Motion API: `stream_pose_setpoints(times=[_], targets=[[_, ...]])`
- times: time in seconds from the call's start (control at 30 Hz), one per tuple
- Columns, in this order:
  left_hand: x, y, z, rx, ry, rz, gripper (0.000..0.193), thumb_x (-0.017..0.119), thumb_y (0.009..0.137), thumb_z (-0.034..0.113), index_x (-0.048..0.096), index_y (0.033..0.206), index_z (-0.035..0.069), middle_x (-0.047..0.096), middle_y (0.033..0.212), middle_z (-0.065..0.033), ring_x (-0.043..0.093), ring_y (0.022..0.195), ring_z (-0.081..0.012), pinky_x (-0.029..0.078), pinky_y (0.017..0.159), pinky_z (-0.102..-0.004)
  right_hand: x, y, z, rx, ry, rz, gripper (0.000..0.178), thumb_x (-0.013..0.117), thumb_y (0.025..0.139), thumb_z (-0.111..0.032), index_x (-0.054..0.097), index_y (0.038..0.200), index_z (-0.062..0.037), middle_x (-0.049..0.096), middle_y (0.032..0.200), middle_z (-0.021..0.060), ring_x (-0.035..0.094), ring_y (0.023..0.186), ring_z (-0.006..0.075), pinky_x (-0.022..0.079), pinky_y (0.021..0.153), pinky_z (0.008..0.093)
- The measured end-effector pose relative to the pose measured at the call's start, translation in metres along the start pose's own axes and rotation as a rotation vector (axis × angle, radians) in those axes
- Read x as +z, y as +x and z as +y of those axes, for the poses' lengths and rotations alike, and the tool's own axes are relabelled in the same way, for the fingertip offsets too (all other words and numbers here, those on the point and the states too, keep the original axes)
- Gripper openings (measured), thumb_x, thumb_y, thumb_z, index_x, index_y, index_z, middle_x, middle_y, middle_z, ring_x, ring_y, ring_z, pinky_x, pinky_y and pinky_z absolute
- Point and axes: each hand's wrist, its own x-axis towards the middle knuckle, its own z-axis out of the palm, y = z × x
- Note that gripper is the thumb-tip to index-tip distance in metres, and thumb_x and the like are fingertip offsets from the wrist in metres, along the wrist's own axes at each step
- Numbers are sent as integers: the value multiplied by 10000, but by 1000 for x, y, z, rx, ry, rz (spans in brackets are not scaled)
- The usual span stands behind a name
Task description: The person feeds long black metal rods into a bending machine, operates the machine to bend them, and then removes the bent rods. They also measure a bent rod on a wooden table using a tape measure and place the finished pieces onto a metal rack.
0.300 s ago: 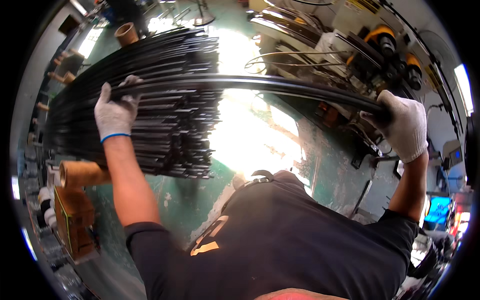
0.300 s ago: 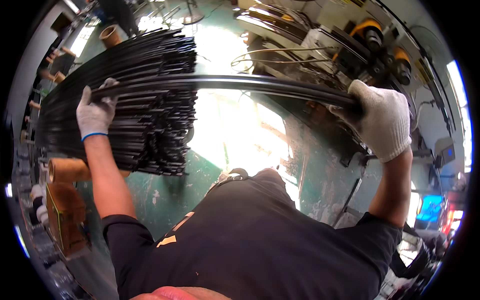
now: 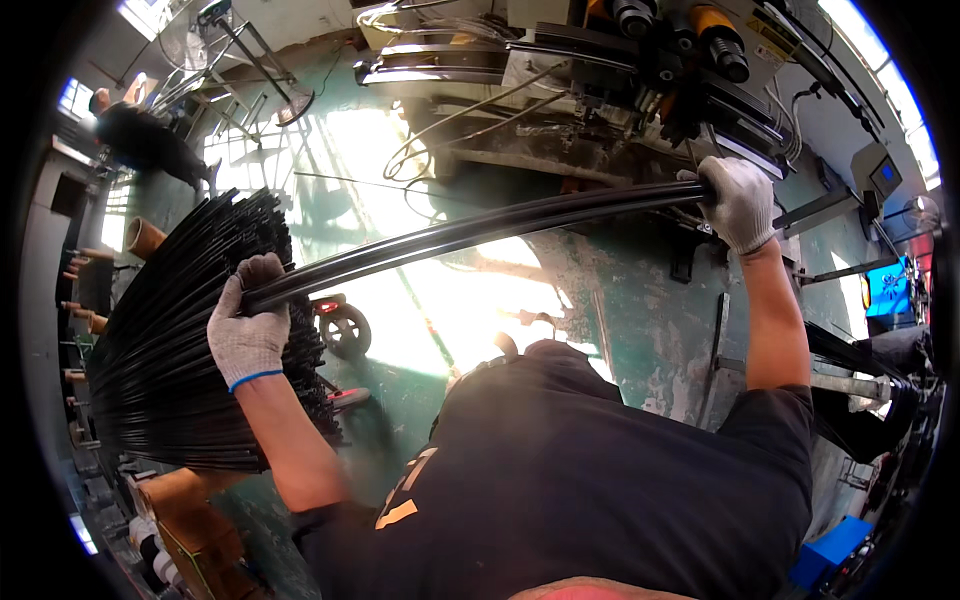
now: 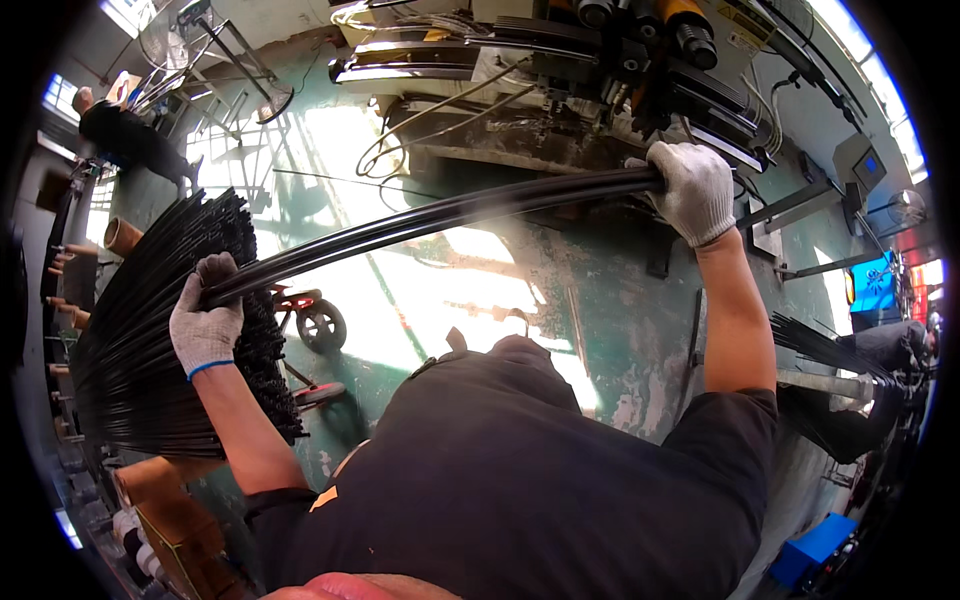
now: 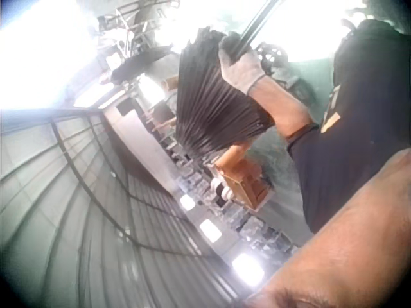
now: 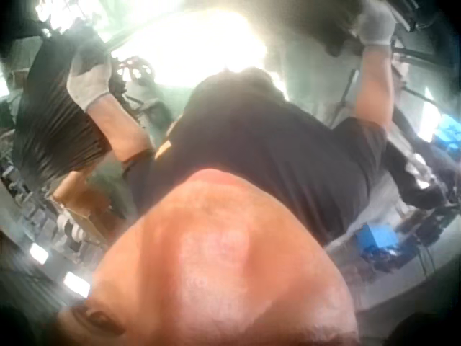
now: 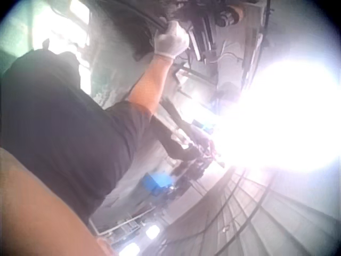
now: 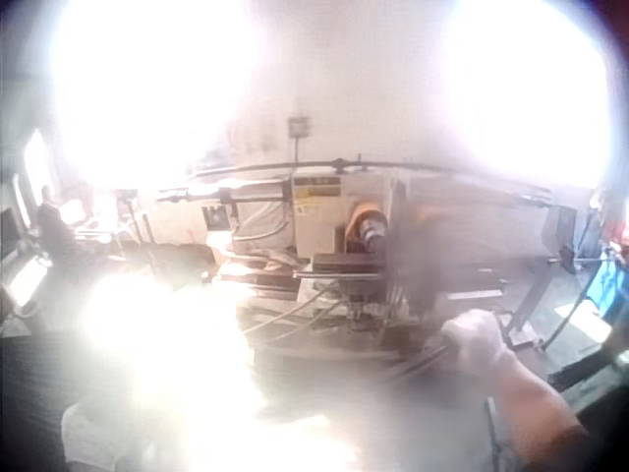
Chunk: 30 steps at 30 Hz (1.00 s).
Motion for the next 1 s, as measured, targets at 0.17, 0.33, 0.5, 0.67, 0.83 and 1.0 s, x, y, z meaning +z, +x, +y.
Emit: stream_pose_setpoints(times=[0.17, 0.33, 0.5, 0.67, 0.83, 1.0], targets=[[45, 8, -67, 29, 14, -121, 240, 520, 1054, 103, 657, 1072, -93, 690, 1023, -232, 681, 1034, -393, 546, 1051, -612, 53, -76, 183, 279, -61, 12, 179, 799, 843, -181, 646, 893, -102, 672, 831, 147, 654, 837, 397, 506, 787, 471], [93, 32, -55, 33, -3, -485, 154, 586, 1037, 68, 655, 1103, -53, 674, 985, -164, 668, 972, -308, 565, 1019, -507, 84, -177, 282, 932, -510, -66, 328, 759, 821, -81, 678, 1139, -76, 736, 1064, 196, 706, 982, 407, 542, 927, 484], [145, 41, -177, -51, 133, -659, 141, 598, 1045, 87, 638, 1105, -35, 677, 979, -134, 660, 942, -289, 545, 1039, -479, 154, -112, 147, 1136, 2249, 842, 448, 575, 839, -23, 604, 1274, 76, 606, 1365, 252, 489, 1347, 465, 364, 1151, 671], [185, 93, -275, -207, 286, -735, 232, 622, 1046, 151, 670, 1137, -58, 713, 1080, -196, 679, 1067, -360, 485, 1139, -577, 191, 18, 52, 1319, 2536, 1083, 202, 551, 993, 2, 638, 1175, 11, 681, 1224, 176, 619, 1238, 392, 472, 1115, 647], [241, 179, -259, -371, 275, -948, 255, 633, 1019, 103, 691, 1203, -63, 721, 1217, -218, 654, 1228, -387, 404, 1219, -614, 223, 45, 115, 1498, 2047, 1147, 131, 541, 1057, -18, 635, 1148, -31, 683, 1151, 150, 671, 1117, 350, 564, 1039, 566], [268, 274, -280, -283, 359, -1045, 199, 624, 1029, 92, 679, 1141, -63, 723, 1156, -220, 676, 1150, -353, 442, 1204, -531, 189, 117, 99, 1285, 2142, 1311, 258, 632, 1060, -303, 619, 1169, -69, 709, 1030, 135, 691, 1030, 360, 585, 941, 568]])
